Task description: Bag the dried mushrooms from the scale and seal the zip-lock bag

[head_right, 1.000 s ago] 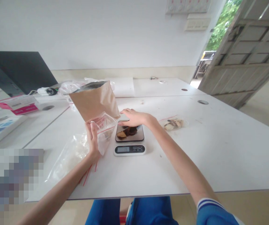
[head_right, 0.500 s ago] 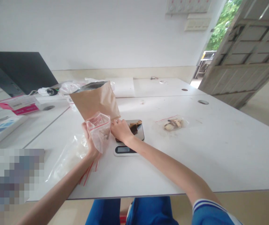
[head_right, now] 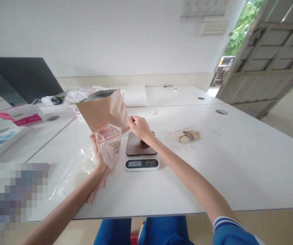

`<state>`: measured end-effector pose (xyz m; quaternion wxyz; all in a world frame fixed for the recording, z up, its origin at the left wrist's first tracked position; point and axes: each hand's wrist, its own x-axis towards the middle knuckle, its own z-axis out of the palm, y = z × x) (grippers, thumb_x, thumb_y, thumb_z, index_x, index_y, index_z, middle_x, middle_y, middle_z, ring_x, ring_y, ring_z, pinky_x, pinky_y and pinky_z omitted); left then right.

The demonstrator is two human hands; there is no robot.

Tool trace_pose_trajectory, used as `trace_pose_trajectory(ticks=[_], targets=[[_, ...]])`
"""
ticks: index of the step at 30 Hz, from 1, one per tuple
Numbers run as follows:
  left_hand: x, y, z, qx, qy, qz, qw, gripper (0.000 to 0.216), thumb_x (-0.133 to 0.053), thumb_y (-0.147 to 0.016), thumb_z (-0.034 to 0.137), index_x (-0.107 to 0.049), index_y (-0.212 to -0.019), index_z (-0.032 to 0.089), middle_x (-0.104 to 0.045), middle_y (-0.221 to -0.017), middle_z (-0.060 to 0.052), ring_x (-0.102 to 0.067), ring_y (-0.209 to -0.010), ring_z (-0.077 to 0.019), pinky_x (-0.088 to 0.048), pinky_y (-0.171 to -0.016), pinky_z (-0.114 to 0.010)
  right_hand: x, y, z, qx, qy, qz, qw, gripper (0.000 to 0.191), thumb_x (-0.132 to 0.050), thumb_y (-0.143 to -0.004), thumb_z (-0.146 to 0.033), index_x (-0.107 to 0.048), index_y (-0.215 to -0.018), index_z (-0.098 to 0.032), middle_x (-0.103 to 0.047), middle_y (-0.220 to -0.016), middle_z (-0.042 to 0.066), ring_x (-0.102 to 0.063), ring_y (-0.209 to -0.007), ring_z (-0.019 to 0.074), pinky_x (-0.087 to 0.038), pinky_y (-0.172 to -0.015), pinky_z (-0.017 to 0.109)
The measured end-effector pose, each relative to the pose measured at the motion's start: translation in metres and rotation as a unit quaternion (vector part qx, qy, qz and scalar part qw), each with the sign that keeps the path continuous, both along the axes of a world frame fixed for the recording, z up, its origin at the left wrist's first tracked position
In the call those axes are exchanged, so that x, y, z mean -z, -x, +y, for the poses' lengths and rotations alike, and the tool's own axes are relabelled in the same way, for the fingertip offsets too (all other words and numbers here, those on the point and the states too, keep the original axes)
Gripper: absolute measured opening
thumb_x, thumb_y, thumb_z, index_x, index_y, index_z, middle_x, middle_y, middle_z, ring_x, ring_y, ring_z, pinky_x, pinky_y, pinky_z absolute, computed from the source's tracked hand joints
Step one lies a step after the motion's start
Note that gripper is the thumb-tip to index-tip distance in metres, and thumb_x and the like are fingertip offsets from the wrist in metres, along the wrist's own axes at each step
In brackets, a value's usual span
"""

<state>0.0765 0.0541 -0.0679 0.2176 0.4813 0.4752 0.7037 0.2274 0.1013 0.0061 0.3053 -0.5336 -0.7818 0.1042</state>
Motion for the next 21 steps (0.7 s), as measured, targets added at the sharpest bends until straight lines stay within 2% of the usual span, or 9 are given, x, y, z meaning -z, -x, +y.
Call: trace_pose_trajectory(ticks=[2, 4, 6, 8, 9, 11, 15, 18, 21], targets=[[-0.004, -0.003, -0.003, -0.006, 0.008, 0.001, 1.000, 0.034, -0.032, -0.090, 0.049, -0.048, -0.100, 0.021, -0.055, -0.101, -0.006, -0.052, -0.099, -0.0189, -0.039, -0.092, -0.037, -0.015, -0.005, 0.000, 0.002, 0.045, 0.191, 0.980, 0.049, -0.016, -0.092, -0.043, -0.052, -0.073, -0.017, -0.063, -0.074, 0.006, -0.060, -0.063, 0.0128, -0.044, -0.059, 0.021], [-0.007, -0.007, -0.008, 0.004, 0.008, 0.024, 1.000, 0.033, -0.034, -0.090, 0.049, -0.049, -0.100, 0.021, -0.055, -0.102, -0.006, -0.052, -0.101, -0.0195, -0.037, -0.095, -0.038, -0.031, -0.007, -0.007, -0.023, 0.090, 0.368, 0.925, 0.043, -0.021, -0.088, -0.048, -0.047, -0.071, -0.019, -0.062, -0.078, 0.006, -0.060, -0.062, 0.0130, -0.045, -0.058, 0.021], [-0.010, -0.013, -0.013, 0.021, 0.000, 0.064, 0.998, 0.033, -0.032, -0.091, 0.048, -0.049, -0.102, 0.021, -0.056, -0.104, -0.008, -0.052, -0.103, -0.0203, -0.037, -0.096, -0.039, -0.041, -0.003, -0.017, -0.067, 0.116, 0.452, 0.882, 0.037, -0.025, -0.086, -0.048, -0.044, -0.072, -0.019, -0.063, -0.084, 0.006, -0.062, -0.066, 0.0133, -0.047, -0.061, 0.022], [-0.012, -0.018, -0.018, 0.032, -0.006, 0.097, 0.995, 0.034, -0.031, -0.091, 0.047, -0.048, -0.102, 0.020, -0.057, -0.104, -0.010, -0.053, -0.104, -0.0218, -0.037, -0.096, -0.042, -0.046, 0.003, -0.027, -0.109, 0.131, 0.476, 0.863, 0.034, -0.027, -0.086, -0.046, -0.044, -0.074, -0.019, -0.063, -0.087, 0.006, -0.062, -0.068, 0.0135, -0.048, -0.062, 0.023], [-0.013, -0.020, -0.020, 0.037, -0.006, 0.105, 0.994, 0.034, -0.031, -0.091, 0.046, -0.048, -0.102, 0.020, -0.057, -0.105, -0.011, -0.053, -0.104, -0.0225, -0.038, -0.095, -0.042, -0.045, 0.007, -0.032, -0.128, 0.133, 0.466, 0.865, 0.036, -0.028, -0.087, -0.047, -0.046, -0.075, -0.019, -0.064, -0.087, 0.006, -0.062, -0.068, 0.0134, -0.048, -0.061, 0.024], [-0.013, -0.022, -0.023, 0.043, -0.008, 0.108, 0.993, 0.032, -0.031, -0.091, 0.045, -0.047, -0.102, 0.020, -0.057, -0.105, -0.012, -0.054, -0.104, -0.0230, -0.040, -0.094, -0.043, -0.041, 0.014, -0.039, -0.171, 0.117, 0.403, 0.891, 0.039, -0.030, -0.089, -0.048, -0.052, -0.077, -0.018, -0.064, -0.086, 0.006, -0.062, -0.070, 0.0130, -0.048, -0.063, 0.024], [-0.011, -0.023, -0.021, 0.037, -0.025, 0.094, 0.995, 0.029, -0.031, -0.092, 0.043, -0.048, -0.103, 0.021, -0.057, -0.107, -0.011, -0.055, -0.104, -0.0213, -0.042, -0.093, -0.042, -0.034, 0.017, -0.043, -0.232, 0.011, 0.237, 0.943, 0.028, -0.040, -0.090, -0.038, -0.060, -0.090, -0.017, -0.065, -0.096, 0.005, -0.061, -0.088, 0.0120, -0.045, -0.080, 0.025], [-0.005, -0.023, -0.015, 0.032, -0.025, 0.040, 0.998, 0.028, -0.033, -0.092, 0.043, -0.049, -0.101, 0.022, -0.058, -0.105, -0.009, -0.057, -0.102, -0.0201, -0.042, -0.095, -0.044, -0.035, 0.011, -0.036, -0.211, -0.052, 0.192, 0.957, 0.016, -0.047, -0.086, -0.023, -0.059, -0.095, -0.018, -0.063, -0.101, 0.005, -0.059, -0.089, 0.0113, -0.046, -0.080, 0.025], [0.001, -0.021, -0.009, 0.046, -0.020, 0.004, 0.999, 0.028, -0.031, -0.092, 0.043, -0.047, -0.101, 0.022, -0.059, -0.108, -0.009, -0.058, -0.103, -0.0193, -0.044, -0.095, -0.044, -0.039, -0.004, -0.022, -0.181, -0.061, 0.181, 0.965, 0.010, -0.055, -0.079, -0.018, -0.061, -0.087, -0.016, -0.063, -0.095, 0.005, -0.060, -0.080, 0.0110, -0.048, -0.074, 0.024]])
